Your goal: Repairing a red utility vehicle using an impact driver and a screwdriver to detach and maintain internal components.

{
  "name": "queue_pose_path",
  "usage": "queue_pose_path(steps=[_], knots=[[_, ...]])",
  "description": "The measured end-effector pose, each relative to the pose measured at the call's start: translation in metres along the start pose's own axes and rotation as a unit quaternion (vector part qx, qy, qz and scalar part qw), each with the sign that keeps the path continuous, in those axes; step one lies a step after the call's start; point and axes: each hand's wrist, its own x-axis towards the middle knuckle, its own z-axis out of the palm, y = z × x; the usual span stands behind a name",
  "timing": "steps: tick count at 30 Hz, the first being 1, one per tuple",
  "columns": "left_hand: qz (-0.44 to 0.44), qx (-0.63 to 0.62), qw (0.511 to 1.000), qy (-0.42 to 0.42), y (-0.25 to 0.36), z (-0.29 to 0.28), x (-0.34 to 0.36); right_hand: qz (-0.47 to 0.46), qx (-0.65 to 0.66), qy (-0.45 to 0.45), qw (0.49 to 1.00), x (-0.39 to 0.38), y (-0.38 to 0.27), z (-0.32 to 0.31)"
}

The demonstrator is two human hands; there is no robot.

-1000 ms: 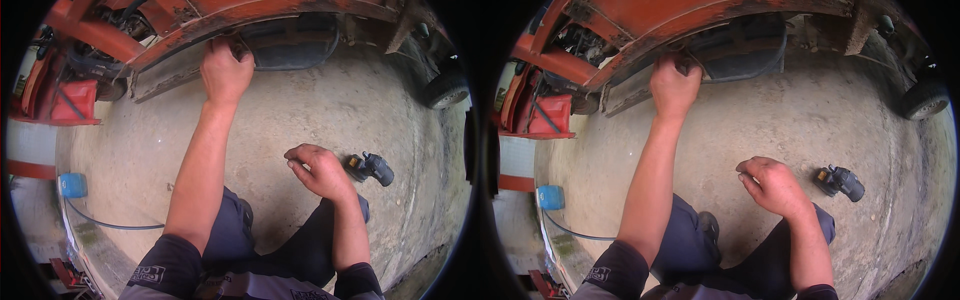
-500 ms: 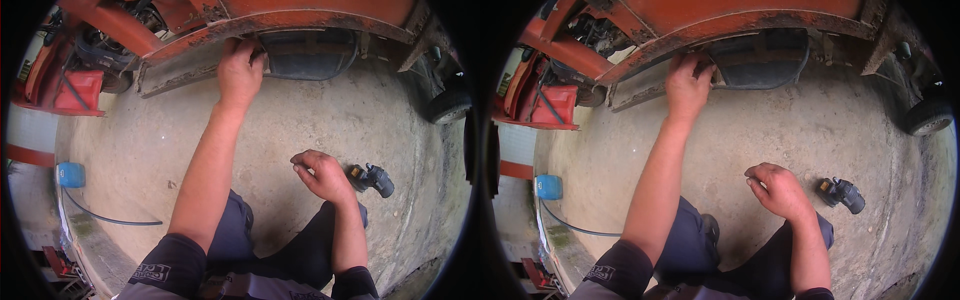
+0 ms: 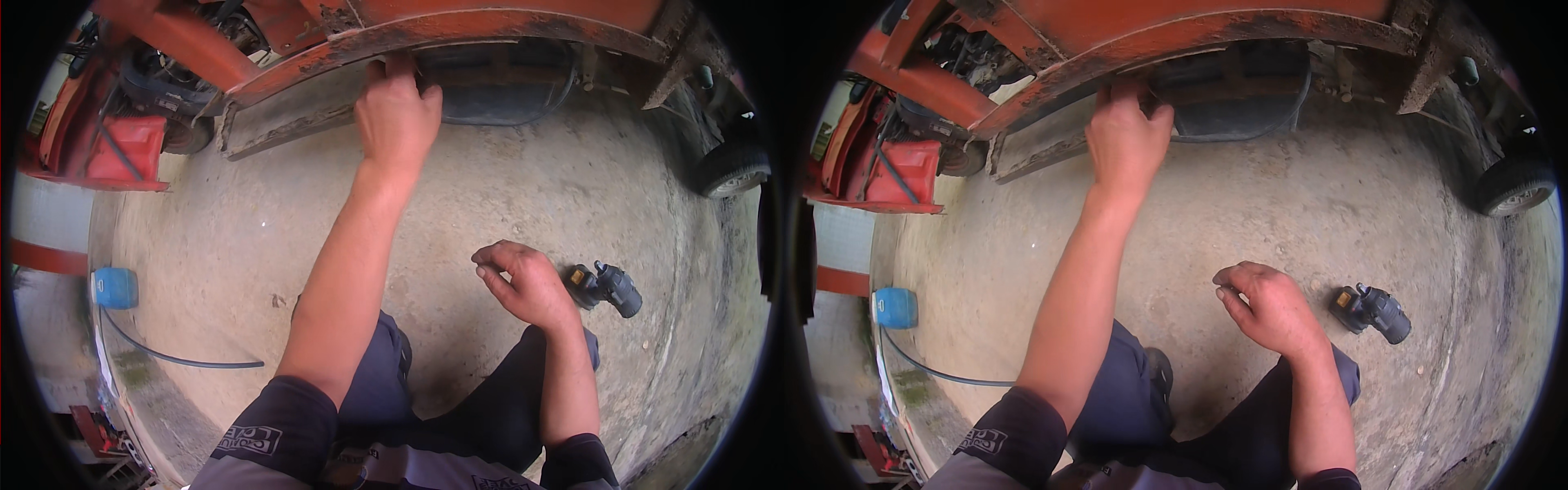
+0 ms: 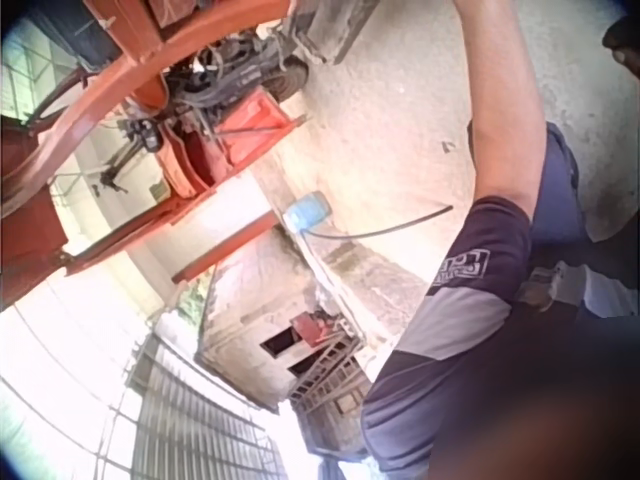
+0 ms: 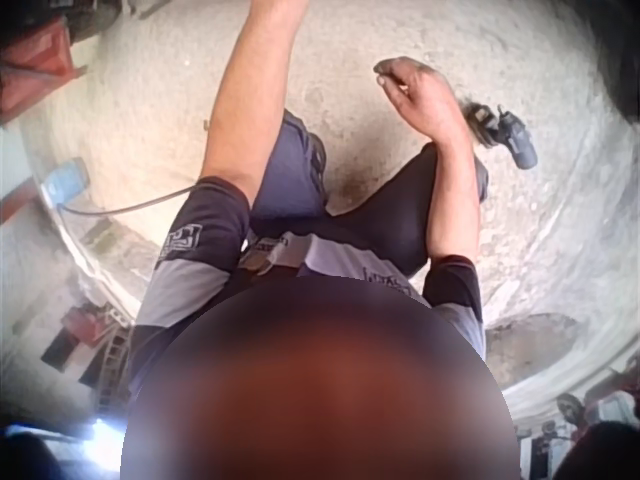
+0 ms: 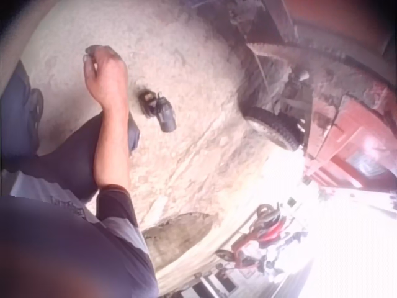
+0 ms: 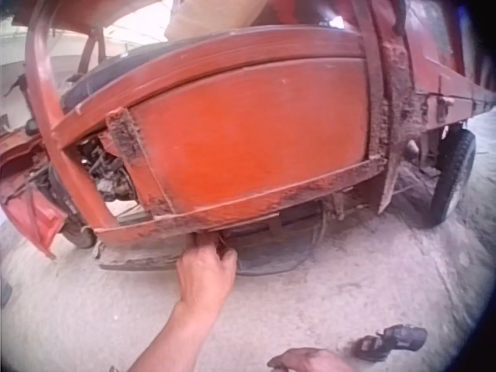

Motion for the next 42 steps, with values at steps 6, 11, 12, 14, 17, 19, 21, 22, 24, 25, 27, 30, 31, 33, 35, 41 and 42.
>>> queue_pose_path(steps=[6,11,12,14,17,19,21,22,24,25,27,30,31,33,35,41,42], knots=[[-0.008,-0.008,1.000,-0.002,-0.002,-0.022,0.001,-0.001,0.007,0.011,1.000,-0.005,-0.001,-0.001],[-0.051,-0.282,0.823,-0.491,0.028,-0.046,-0.021,0.178,0.509,0.063,0.840,0.010,-0.005,0.014],[-0.041,-0.323,0.766,-0.555,0.044,-0.041,-0.037,0.162,0.594,0.078,0.784,0.014,0.000,0.022],[0.032,-0.224,0.786,-0.576,0.059,-0.021,-0.064,0.148,0.636,0.081,0.753,0.015,0.038,0.037],[0.049,-0.230,0.773,-0.589,0.043,-0.017,-0.057,0.192,0.661,0.130,0.714,0.023,0.044,0.035],[0.081,-0.197,0.804,-0.555,0.009,-0.021,-0.036,0.274,0.439,0.119,0.847,0.025,0.066,0.042],[-0.129,-0.210,0.809,-0.534,-0.014,-0.036,0.003,0.248,0.173,0.083,0.949,0.017,0.103,0.069],[-0.161,-0.181,0.860,-0.448,-0.036,-0.037,0.011,0.188,0.021,0.048,0.981,0.012,0.115,0.085],[-0.192,-0.157,0.900,-0.357,-0.056,-0.034,0.011,0.202,-0.119,-0.127,0.964,0.008,0.130,0.119],[-0.241,-0.268,0.891,-0.276,-0.055,-0.031,0.011,0.182,-0.150,-0.194,0.952,0.001,0.144,0.135],[-0.285,-0.372,0.864,-0.182,-0.061,-0.021,0.009,0.162,-0.174,-0.309,0.921,-0.006,0.149,0.161],[-0.296,-0.384,0.857,-0.176,-0.051,0.001,0.004,0.166,-0.267,-0.356,0.880,-0.024,0.166,0.188],[-0.297,-0.387,0.856,-0.174,-0.046,-0.005,0.008,0.161,-0.291,-0.343,0.879,-0.027,0.165,0.192],[-0.333,-0.511,0.768,-0.194,-0.043,-0.015,0.011,0.158,-0.318,-0.332,0.874,-0.029,0.161,0.192],[-0.326,-0.554,0.736,-0.213,-0.061,-0.012,0.010,0.128,-0.314,-0.343,0.876,-0.022,0.149,0.186],[-0.271,-0.578,0.708,-0.303,-0.076,-0.013,0.012,0.072,-0.174,-0.036,0.981,0.057,0.042,0.123],[-0.253,-0.593,0.703,-0.299,-0.079,-0.013,0.008,0.061,-0.153,0.060,0.984,0.079,0.001,0.100]])
